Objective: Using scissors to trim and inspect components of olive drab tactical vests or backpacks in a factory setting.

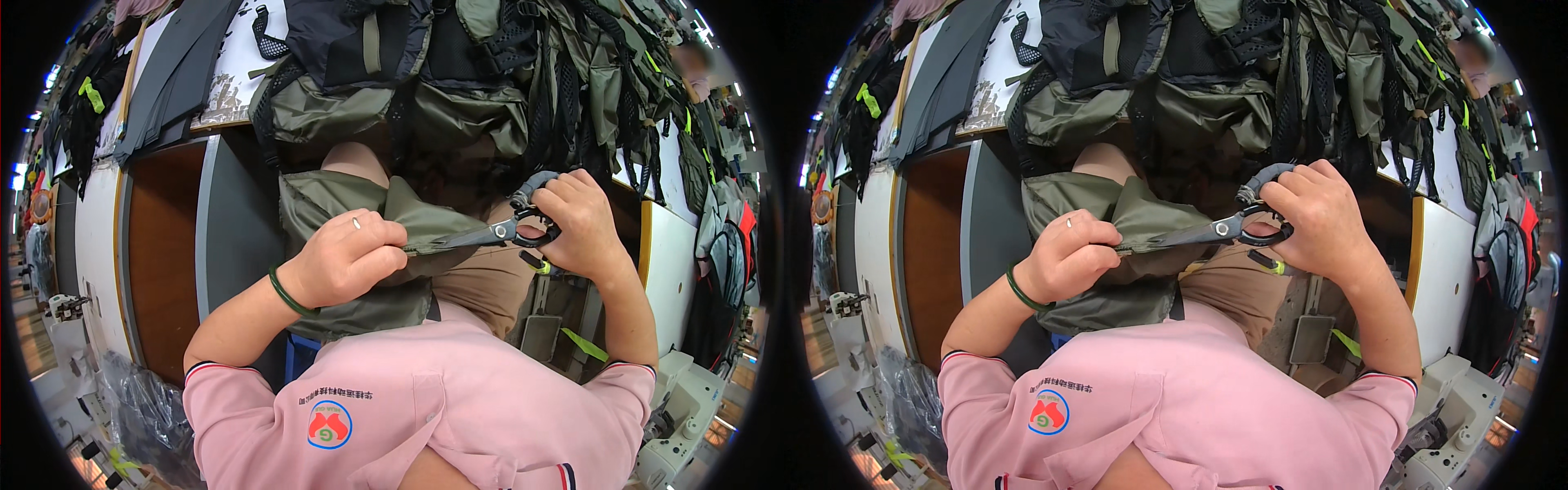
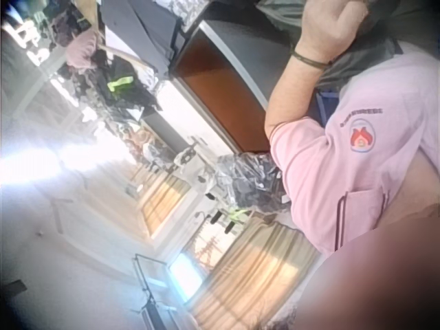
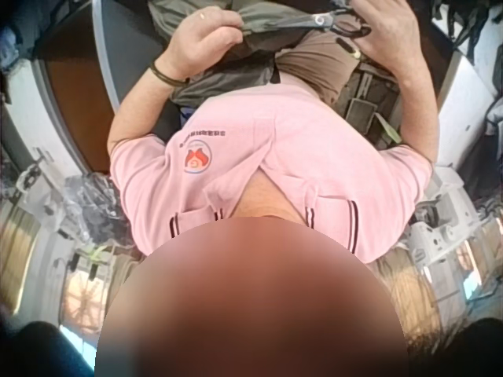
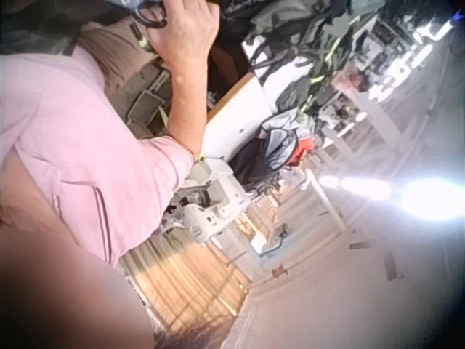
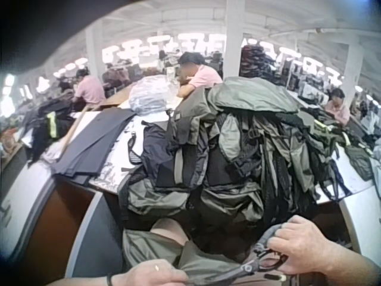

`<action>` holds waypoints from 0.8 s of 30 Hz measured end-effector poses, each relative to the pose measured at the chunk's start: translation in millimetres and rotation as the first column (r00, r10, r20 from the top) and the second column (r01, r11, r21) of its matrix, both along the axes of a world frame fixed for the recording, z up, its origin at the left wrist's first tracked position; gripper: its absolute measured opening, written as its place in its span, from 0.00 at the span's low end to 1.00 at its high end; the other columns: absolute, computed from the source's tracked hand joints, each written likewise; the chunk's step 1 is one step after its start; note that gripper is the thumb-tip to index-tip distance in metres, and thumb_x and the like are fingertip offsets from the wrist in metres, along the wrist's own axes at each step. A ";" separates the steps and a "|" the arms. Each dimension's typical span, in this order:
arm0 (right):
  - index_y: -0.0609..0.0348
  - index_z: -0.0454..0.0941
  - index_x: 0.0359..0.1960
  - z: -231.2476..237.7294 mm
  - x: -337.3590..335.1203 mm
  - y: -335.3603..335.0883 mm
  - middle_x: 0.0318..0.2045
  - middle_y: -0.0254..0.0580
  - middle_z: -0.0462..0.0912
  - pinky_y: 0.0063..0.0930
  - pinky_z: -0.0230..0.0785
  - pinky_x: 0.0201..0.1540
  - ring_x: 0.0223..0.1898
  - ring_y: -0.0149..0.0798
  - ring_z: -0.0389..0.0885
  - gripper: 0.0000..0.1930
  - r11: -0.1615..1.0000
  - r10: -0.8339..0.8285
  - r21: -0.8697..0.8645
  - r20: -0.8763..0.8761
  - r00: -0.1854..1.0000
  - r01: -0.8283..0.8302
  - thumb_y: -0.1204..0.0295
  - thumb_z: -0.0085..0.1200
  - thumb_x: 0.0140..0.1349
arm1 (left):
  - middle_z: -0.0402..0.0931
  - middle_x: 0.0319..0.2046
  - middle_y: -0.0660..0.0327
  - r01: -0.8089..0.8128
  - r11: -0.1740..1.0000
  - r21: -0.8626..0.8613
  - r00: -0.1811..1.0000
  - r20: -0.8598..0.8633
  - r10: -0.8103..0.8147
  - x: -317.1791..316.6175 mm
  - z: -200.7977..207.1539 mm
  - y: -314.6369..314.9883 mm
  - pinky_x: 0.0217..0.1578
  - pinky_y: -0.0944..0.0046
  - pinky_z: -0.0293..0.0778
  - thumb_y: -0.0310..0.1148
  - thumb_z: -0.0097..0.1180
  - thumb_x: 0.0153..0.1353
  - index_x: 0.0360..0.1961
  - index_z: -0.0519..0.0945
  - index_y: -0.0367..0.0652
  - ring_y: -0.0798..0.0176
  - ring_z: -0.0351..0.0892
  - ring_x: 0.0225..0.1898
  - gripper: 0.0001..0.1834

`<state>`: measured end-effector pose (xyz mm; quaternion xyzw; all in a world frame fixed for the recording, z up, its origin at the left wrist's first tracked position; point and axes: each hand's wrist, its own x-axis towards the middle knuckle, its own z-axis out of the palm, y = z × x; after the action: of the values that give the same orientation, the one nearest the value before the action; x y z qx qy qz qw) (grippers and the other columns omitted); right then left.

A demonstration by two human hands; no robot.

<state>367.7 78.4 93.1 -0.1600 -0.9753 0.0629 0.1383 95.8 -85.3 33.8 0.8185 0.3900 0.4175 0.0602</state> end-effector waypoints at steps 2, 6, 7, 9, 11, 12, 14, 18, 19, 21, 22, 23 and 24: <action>0.57 0.70 0.23 0.7 -0.7 -0.1 0.22 0.38 0.70 0.35 0.63 0.34 0.27 0.44 0.72 0.17 1.000 0.008 -0.015 0.005 1.000 -0.008 0.70 0.69 0.36 | 0.74 0.34 0.57 0.015 1.000 0.021 1.000 -0.007 -0.014 1.0 2.6 0.5 0.28 0.63 0.71 0.25 0.58 0.46 0.29 0.75 0.39 0.59 0.73 0.27 0.08; 0.55 0.74 0.25 5.2 -2.9 0.2 0.21 0.36 0.73 0.33 0.65 0.34 0.28 0.41 0.75 0.14 0.999 0.036 -0.010 0.048 0.998 -0.035 0.70 0.68 0.37 | 0.74 0.34 0.57 0.053 0.996 0.074 0.998 -0.019 -0.052 0.4 1.3 -1.0 0.27 0.63 0.71 0.26 0.58 0.46 0.29 0.75 0.38 0.59 0.73 0.26 0.08; 0.55 0.74 0.25 5.0 -2.8 0.3 0.21 0.36 0.73 0.33 0.65 0.34 0.28 0.41 0.75 0.14 0.999 0.036 -0.010 0.049 0.998 -0.035 0.70 0.68 0.37 | 0.74 0.34 0.57 0.054 0.996 0.074 0.998 -0.018 -0.052 0.3 1.2 -1.1 0.27 0.63 0.71 0.26 0.58 0.46 0.29 0.75 0.38 0.59 0.73 0.26 0.08; 0.55 0.74 0.25 4.0 -2.5 0.9 0.21 0.36 0.73 0.33 0.64 0.34 0.27 0.41 0.75 0.14 0.999 0.041 -0.037 0.056 0.998 -0.039 0.70 0.68 0.37 | 0.74 0.34 0.56 0.060 0.995 0.085 0.998 -0.002 -0.060 0.2 1.1 -1.5 0.27 0.63 0.71 0.26 0.58 0.45 0.28 0.75 0.38 0.59 0.73 0.26 0.08; 0.55 0.74 0.24 3.6 -3.5 0.9 0.21 0.36 0.72 0.33 0.64 0.33 0.27 0.41 0.75 0.14 0.998 0.048 -0.040 0.041 0.998 -0.046 0.70 0.67 0.37 | 0.74 0.34 0.56 0.067 0.994 0.084 0.998 -0.001 -0.067 -0.4 0.8 -1.9 0.27 0.63 0.71 0.26 0.58 0.45 0.28 0.75 0.38 0.59 0.73 0.26 0.08; 0.55 0.73 0.23 3.5 -3.9 0.7 0.21 0.36 0.72 0.33 0.64 0.33 0.26 0.41 0.74 0.14 0.998 0.053 -0.042 0.027 0.998 -0.052 0.70 0.67 0.37 | 0.74 0.34 0.56 0.075 0.994 0.084 0.997 0.000 -0.075 -0.7 0.8 -2.2 0.27 0.63 0.71 0.26 0.58 0.45 0.28 0.75 0.38 0.59 0.73 0.26 0.08; 0.54 0.72 0.22 2.1 -5.7 -0.2 0.20 0.36 0.71 0.33 0.64 0.33 0.26 0.41 0.74 0.14 0.998 0.059 -0.037 0.028 0.998 -0.058 0.70 0.67 0.37 | 0.74 0.34 0.56 0.079 0.993 0.087 0.997 0.004 -0.080 -0.7 0.2 -2.7 0.27 0.63 0.71 0.26 0.58 0.45 0.28 0.75 0.38 0.59 0.73 0.26 0.08; 0.54 0.71 0.21 -2.7 -9.2 -2.1 0.20 0.36 0.70 0.33 0.63 0.32 0.25 0.41 0.73 0.14 0.997 0.074 -0.041 0.024 0.997 -0.073 0.70 0.66 0.37 | 0.74 0.34 0.56 0.093 0.991 0.092 0.995 0.012 -0.094 -0.8 -2.5 -3.8 0.27 0.63 0.71 0.27 0.59 0.45 0.29 0.75 0.38 0.59 0.73 0.26 0.08; 0.54 0.71 0.21 -3.6 -9.7 -2.6 0.20 0.36 0.70 0.33 0.63 0.32 0.25 0.41 0.73 0.14 0.996 0.074 -0.041 0.024 0.997 -0.073 0.70 0.66 0.37 | 0.74 0.34 0.56 0.092 0.992 0.091 0.996 0.012 -0.094 -0.6 -2.6 -3.7 0.27 0.63 0.71 0.27 0.59 0.45 0.29 0.75 0.38 0.59 0.73 0.26 0.08; 0.54 0.71 0.22 -5.7 -11.0 -3.5 0.20 0.36 0.71 0.33 0.63 0.32 0.25 0.41 0.72 0.14 0.994 0.082 -0.070 0.026 0.996 -0.080 0.70 0.66 0.37 | 0.74 0.34 0.57 0.092 0.990 0.106 0.995 0.017 -0.094 0.1 -2.7 -3.5 0.27 0.63 0.71 0.26 0.59 0.45 0.29 0.75 0.38 0.60 0.73 0.26 0.08; 0.54 0.71 0.22 -6.8 -11.8 -4.0 0.20 0.36 0.71 0.33 0.63 0.32 0.25 0.41 0.72 0.14 0.994 0.085 -0.072 0.024 0.996 -0.083 0.70 0.66 0.37 | 0.74 0.34 0.57 0.090 0.991 0.103 0.996 0.015 -0.092 0.1 -3.1 -4.0 0.27 0.63 0.71 0.26 0.59 0.45 0.29 0.75 0.38 0.60 0.73 0.26 0.08; 0.54 0.71 0.22 -7.8 -12.5 -4.4 0.20 0.36 0.71 0.33 0.63 0.32 0.25 0.41 0.72 0.13 0.994 0.084 -0.076 0.025 0.996 -0.082 0.70 0.66 0.38 | 0.74 0.34 0.57 0.086 0.991 0.107 0.996 0.010 -0.087 0.0 -3.9 -4.4 0.27 0.63 0.71 0.26 0.59 0.45 0.29 0.75 0.38 0.60 0.73 0.26 0.08; 0.54 0.71 0.21 -8.2 -12.5 -4.8 0.20 0.36 0.71 0.33 0.63 0.32 0.25 0.41 0.72 0.13 0.994 0.079 -0.078 0.026 0.997 -0.077 0.70 0.66 0.38 | 0.74 0.34 0.57 0.085 0.990 0.112 0.996 0.006 -0.086 0.0 -4.3 -4.2 0.27 0.63 0.71 0.26 0.59 0.46 0.29 0.75 0.38 0.60 0.73 0.26 0.08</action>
<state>355.2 73.6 84.9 -0.1277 -0.9796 0.1033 0.1154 95.8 -89.5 29.5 0.8342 0.3305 0.4400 0.0343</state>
